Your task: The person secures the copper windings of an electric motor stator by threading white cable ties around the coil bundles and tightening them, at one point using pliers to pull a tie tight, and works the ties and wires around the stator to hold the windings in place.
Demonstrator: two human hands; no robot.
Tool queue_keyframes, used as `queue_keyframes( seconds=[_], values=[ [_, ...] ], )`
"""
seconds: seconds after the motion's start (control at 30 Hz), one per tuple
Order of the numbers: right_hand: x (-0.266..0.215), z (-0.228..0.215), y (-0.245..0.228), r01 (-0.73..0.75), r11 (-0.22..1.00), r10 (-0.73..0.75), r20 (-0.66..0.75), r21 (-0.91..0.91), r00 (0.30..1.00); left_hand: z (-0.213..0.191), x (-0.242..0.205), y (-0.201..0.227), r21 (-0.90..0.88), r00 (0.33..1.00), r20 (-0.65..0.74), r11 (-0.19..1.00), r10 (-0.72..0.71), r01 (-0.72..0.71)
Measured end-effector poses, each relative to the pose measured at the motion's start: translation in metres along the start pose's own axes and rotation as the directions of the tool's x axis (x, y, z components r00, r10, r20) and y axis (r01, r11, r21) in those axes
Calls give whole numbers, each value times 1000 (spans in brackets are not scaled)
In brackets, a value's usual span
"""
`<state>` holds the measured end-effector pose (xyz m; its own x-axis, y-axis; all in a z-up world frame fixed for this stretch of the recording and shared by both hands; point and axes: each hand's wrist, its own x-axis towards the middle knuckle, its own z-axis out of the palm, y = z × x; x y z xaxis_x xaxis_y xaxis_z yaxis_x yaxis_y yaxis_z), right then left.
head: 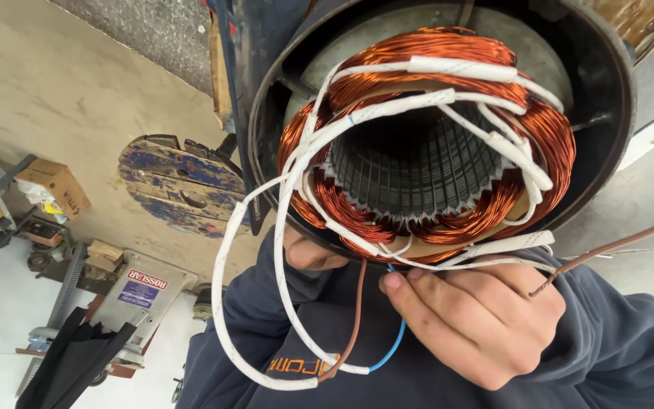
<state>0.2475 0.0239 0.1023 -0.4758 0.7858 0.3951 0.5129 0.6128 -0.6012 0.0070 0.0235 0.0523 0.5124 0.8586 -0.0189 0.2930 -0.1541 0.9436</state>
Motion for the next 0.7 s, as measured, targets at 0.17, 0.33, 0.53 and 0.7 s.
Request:
queue_keyframes(
  seconds=[0.17, 0.33, 0.53, 0.7],
  values=[
    [-1, 1, -1, -37, 999, 37, -2, -16, 999, 3, 5, 4, 46, 999, -24, 998, -35, 36],
    [2, 1, -3, -80, 996, 82, 62, -27, 995, 4, -3, 9, 89, 996, -22, 992, -92, 94],
    [0, 0, 1, -110, 994, 111, 82, -18, 990, 12, -26, 16, -160, 915, 21, 902, -402, 400],
    [-1, -2, 4, -109, 994, 109, 94, -1, 990, 18, -32, 17, -313, 876, 21, 829, -481, 463]
  ],
)
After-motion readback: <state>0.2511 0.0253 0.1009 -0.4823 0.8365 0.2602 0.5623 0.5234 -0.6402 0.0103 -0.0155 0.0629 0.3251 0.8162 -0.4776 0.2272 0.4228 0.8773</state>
